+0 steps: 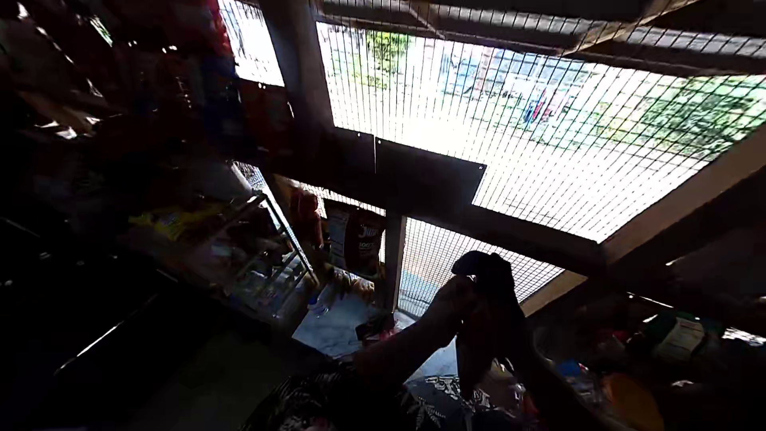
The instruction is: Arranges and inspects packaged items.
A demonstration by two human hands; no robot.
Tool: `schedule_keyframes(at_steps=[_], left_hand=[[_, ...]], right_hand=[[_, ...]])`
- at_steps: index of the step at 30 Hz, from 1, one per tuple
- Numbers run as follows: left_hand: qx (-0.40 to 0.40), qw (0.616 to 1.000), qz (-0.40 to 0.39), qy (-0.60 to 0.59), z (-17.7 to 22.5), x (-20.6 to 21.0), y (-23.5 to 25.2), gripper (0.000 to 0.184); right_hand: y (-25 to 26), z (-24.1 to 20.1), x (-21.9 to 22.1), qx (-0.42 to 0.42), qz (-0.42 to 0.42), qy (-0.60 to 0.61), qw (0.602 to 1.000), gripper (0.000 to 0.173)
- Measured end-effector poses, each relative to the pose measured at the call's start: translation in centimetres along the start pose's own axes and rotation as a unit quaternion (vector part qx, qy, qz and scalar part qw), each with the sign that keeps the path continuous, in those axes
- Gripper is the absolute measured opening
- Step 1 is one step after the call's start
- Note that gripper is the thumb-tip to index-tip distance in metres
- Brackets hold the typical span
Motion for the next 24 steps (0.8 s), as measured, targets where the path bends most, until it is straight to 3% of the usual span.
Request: schedule_keyframes(at_steps=[2,5,8,9,11,12,15,18,21,23,24], left_hand=[[-0.007,0.998,0.056,-0.012,0.5,-0.9,0.2,0.015],[-0.004,0.993,0.116,-0.033,1.4,-2.4,0.1,0.018],[0.005,0.987,0.151,-0.046,2.2,-3.6,0.1,0.02],[0.004,0.986,0.156,-0.048,2.5,-4.0,0.1,0.02],[0.003,0.989,0.14,-0.042,3.2,-4.7,-0.1,0.02],[0.009,0.991,0.126,-0.036,3.4,-5.1,-0.2,0.021],[0.004,0.993,0.116,-0.011,3.0,-5.7,-0.3,0.019],[-0.009,0.995,0.099,0.015,2.0,-4.7,0.5,0.018],[-0.001,0.994,0.094,0.056,1.1,-3.4,1.3,0.017],[0.039,0.976,0.111,0.184,2.6,-3.3,1.6,0.016],[0.075,0.94,0.108,0.316,4.0,-3.2,1.6,0.017]], right_hand=[[-0.7,1.2,0.3,-0.038,0.018,0.002,0.999,0.05],[-2.5,3.2,0.5,-0.013,0.003,-0.029,0.999,0.047],[-3.9,5.0,-1.2,-0.031,-0.074,-0.19,0.979,0.045],[-3.6,5.2,-2.2,-0.02,-0.114,-0.264,0.958,0.043],[-1.9,4.7,-4.6,0.087,-0.158,-0.346,0.921,0.043],[-1.0,3.7,-6.1,0.092,-0.121,-0.351,0.924,0.041],[0.5,-1.7,-8.0,-0.003,-0.013,-0.344,0.939,0.044],[2.0,-4.9,-4.8,-0.038,-0.038,-0.268,0.962,0.058],[2.2,-3.2,-0.6,0.0,-0.034,-0.18,0.983,0.043],[1.7,-1.9,1.2,-0.069,-0.008,-0.204,0.976,0.049],[1.5,-2.0,1.7,-0.115,-0.003,-0.224,0.968,0.048]])
Point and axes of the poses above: each hand's wrist, its own y-axis towards the middle knuckle, its own x-axis out of the palm, z = x × y, the point moved 7 cm from there along y, towards the middle knuckle, and after that the axes turned 5 degrees about y, right-handed, at the moved point
